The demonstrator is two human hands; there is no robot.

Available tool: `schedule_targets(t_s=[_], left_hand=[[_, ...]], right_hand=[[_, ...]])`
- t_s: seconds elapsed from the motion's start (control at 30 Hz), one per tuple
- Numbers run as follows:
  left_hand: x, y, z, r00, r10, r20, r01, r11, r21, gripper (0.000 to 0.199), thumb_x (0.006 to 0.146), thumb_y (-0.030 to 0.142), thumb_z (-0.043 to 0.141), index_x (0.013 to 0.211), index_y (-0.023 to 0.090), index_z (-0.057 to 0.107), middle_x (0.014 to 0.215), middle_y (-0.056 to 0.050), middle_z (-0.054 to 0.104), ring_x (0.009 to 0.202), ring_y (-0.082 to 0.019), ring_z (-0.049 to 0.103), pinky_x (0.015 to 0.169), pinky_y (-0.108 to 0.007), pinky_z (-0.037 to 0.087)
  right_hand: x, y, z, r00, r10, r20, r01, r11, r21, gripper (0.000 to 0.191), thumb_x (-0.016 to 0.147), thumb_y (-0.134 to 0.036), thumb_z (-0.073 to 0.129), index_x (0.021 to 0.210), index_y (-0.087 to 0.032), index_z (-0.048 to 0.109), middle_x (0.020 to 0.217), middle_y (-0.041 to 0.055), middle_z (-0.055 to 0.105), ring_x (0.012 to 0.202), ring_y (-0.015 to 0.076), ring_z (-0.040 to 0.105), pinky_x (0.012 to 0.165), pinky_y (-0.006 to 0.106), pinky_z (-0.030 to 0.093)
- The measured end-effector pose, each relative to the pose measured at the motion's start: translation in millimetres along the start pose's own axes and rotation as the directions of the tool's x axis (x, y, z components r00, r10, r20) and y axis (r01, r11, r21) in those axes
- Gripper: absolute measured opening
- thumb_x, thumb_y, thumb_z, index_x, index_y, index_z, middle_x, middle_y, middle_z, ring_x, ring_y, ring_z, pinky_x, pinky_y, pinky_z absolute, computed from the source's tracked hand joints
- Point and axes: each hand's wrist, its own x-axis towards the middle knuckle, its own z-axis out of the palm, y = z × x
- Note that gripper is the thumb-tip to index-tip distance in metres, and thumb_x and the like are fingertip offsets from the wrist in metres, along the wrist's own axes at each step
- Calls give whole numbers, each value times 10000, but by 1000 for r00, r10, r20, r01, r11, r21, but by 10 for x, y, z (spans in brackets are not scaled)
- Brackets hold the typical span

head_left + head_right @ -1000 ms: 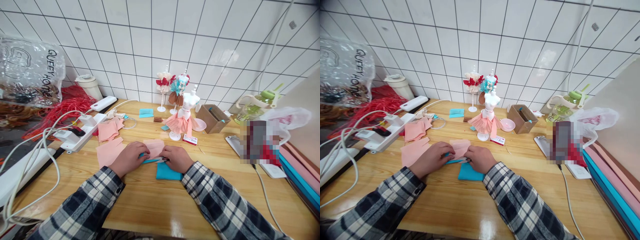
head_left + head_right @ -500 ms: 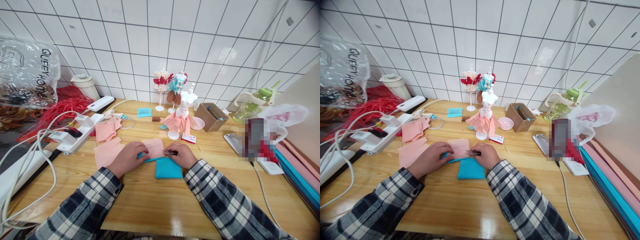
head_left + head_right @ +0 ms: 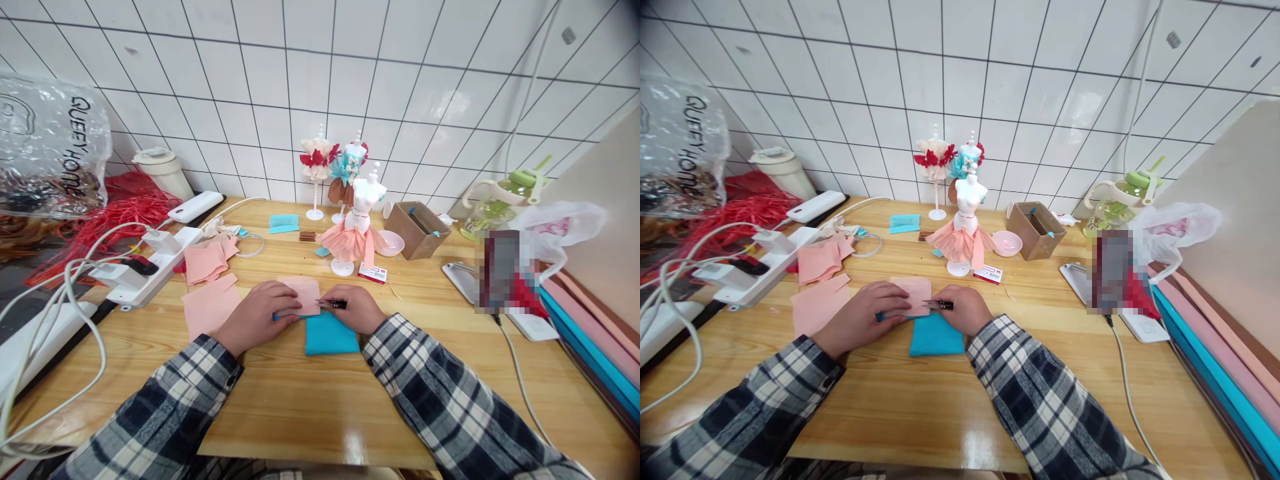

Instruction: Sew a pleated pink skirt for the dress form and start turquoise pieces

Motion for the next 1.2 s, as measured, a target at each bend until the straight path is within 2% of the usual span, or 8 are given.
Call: schedule_targets(t_s=[0.3, 0.53, 0.7, 0.83, 1.03, 1.13, 1.2], left_hand=[[-7, 7, 34, 999, -48, -13, 48, 999, 25, 259, 890, 401, 547, 1015, 262, 727, 1086, -54, 689, 996, -227, 608, 880, -385, 458], [3, 34, 69, 998, -54, -9, 55, 996, 65, 272, 922, 348, 498, 1000, 258, 742, 1038, -67, 686, 933, -221, 608, 821, -369, 467], [14, 60, 90, 997, -82, -3, 82, 994, 73, 291, 925, 353, 487, 1061, 249, 722, 1051, -77, 670, 939, -225, 602, 826, -370, 464], [14, 68, 105, 995, -97, -1, 97, 992, 76, 308, 928, 360, 477, 1075, 233, 716, 1055, -86, 657, 950, -230, 593, 834, -375, 462], [21, 92, 82, 995, -96, -14, 97, 991, 87, 300, 919, 362, 488, 1071, 237, 715, 1033, -87, 662, 943, -237, 598, 823, -383, 463], [26, 102, 70, 995, -94, -21, 95, 991, 95, 287, 908, 375, 507, 1048, 244, 719, 1023, -82, 665, 942, -241, 601, 823, -393, 458], [27, 101, 73, 995, -94, -26, 96, 991, 97, 277, 899, 386, 520, 1026, 250, 725, 1013, -78, 668, 933, -240, 602, 823, -396, 456]], right_hand=[[-9, -24, -5, 999, 24, 33, -22, 999, -39, 170, 825, -242, 622, 953, -249, 734, 906, 10, 730, 830, 142, 662, 743, 228, 479], [-7, -24, 11, 995, 80, 56, -79, 997, -21, 158, 844, -300, 611, 917, -252, 743, 878, 4, 747, 799, 145, 677, 711, 226, 492], [2, -39, 35, 987, 159, 11, -160, 983, 89, 203, 843, -342, 611, 1001, -265, 714, 952, -2, 744, 848, 151, 692, 778, 255, 526], [5, -57, 27, 975, 219, 50, -224, 963, 152, 220, 813, -298, 642, 1021, -258, 703, 940, -9, 745, 880, 155, 695, 805, 264, 536], [14, -69, 28, 981, 194, 26, -196, 973, 119, 166, 820, -282, 624, 963, -258, 706, 883, -19, 740, 836, 147, 684, 783, 260, 528], [10, -65, 25, 990, 127, -65, -123, 990, 64, 156, 811, -247, 620, 939, -242, 708, 904, 0, 720, 848, 147, 659, 778, 253, 508], [-3, -69, 5, 995, 59, -84, -59, 998, 11, 197, 790, -188, 612, 954, -237, 711, 904, 12, 702, 847, 145, 641, 769, 243, 493]])
